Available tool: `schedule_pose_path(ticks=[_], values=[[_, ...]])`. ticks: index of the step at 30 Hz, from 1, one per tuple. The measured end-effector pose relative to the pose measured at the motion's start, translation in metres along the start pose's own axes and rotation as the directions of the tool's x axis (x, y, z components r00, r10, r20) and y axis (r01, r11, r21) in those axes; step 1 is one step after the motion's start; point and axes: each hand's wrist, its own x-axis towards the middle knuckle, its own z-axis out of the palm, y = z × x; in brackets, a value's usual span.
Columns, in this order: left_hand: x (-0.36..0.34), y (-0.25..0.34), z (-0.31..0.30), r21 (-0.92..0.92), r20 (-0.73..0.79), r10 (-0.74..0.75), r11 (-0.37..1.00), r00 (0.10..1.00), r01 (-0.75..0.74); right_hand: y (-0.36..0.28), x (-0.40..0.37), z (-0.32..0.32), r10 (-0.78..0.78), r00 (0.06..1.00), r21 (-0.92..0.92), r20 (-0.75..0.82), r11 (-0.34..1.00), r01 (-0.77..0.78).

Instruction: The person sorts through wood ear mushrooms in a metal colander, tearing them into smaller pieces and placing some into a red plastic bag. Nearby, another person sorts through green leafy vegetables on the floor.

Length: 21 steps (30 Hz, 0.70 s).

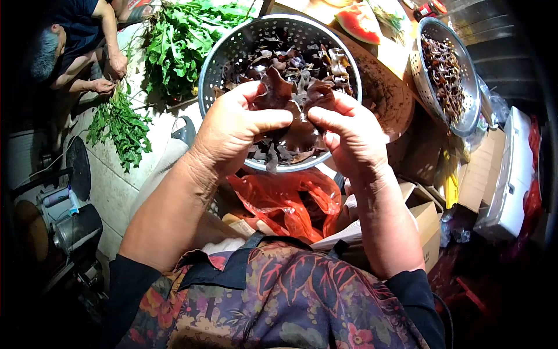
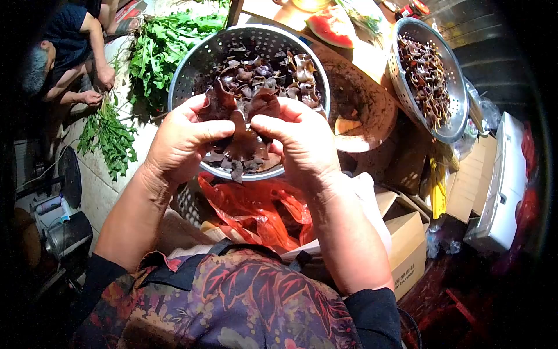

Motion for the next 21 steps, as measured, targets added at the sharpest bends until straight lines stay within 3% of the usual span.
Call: schedule_pose_path(ticks=[1,4,12,14,15,16,19,21], values=[[0.0,0.0,-0.001,0.001,0.001,0.0,1.0,1.0,0.0,0.001,0.001,-0.001,-0.001,1.0,0.0,0.0,1.0,0.001],[-0.001,-0.001,-0.002,0.012,-0.018,0.093,0.996,0.995,-0.093,0.005,0.003,-0.002,-0.191,0.981,-0.029,-0.036,0.981,0.19],[0.006,0.004,-0.02,-0.012,-0.256,0.176,0.983,0.951,-0.186,-0.014,0.006,0.004,-0.293,0.943,0.076,-0.159,0.948,0.308],[0.005,0.004,-0.022,-0.005,-0.215,0.165,0.986,0.963,-0.169,-0.013,0.008,-0.002,-0.224,0.971,-0.228,-0.084,0.953,0.2],[0.004,0.003,-0.022,0.001,-0.173,0.144,0.989,0.974,-0.146,-0.012,0.007,0.002,-0.216,0.972,-0.401,-0.094,0.902,0.161],[0.0,0.006,-0.017,-0.023,-0.148,0.098,0.994,0.984,-0.103,0.002,0.016,-0.007,-0.271,0.963,-0.566,0.004,0.793,0.225],[-0.001,0.0,-0.017,0.058,-0.06,0.047,0.997,0.997,-0.043,0.004,0.009,0.009,-0.099,0.995,-0.352,0.026,0.93,0.102],[-0.003,-0.004,-0.012,0.08,-0.001,0.039,0.996,0.999,-0.039,-0.003,0.003,0.018,-0.063,0.994,-0.294,0.087,0.952,0.086]])
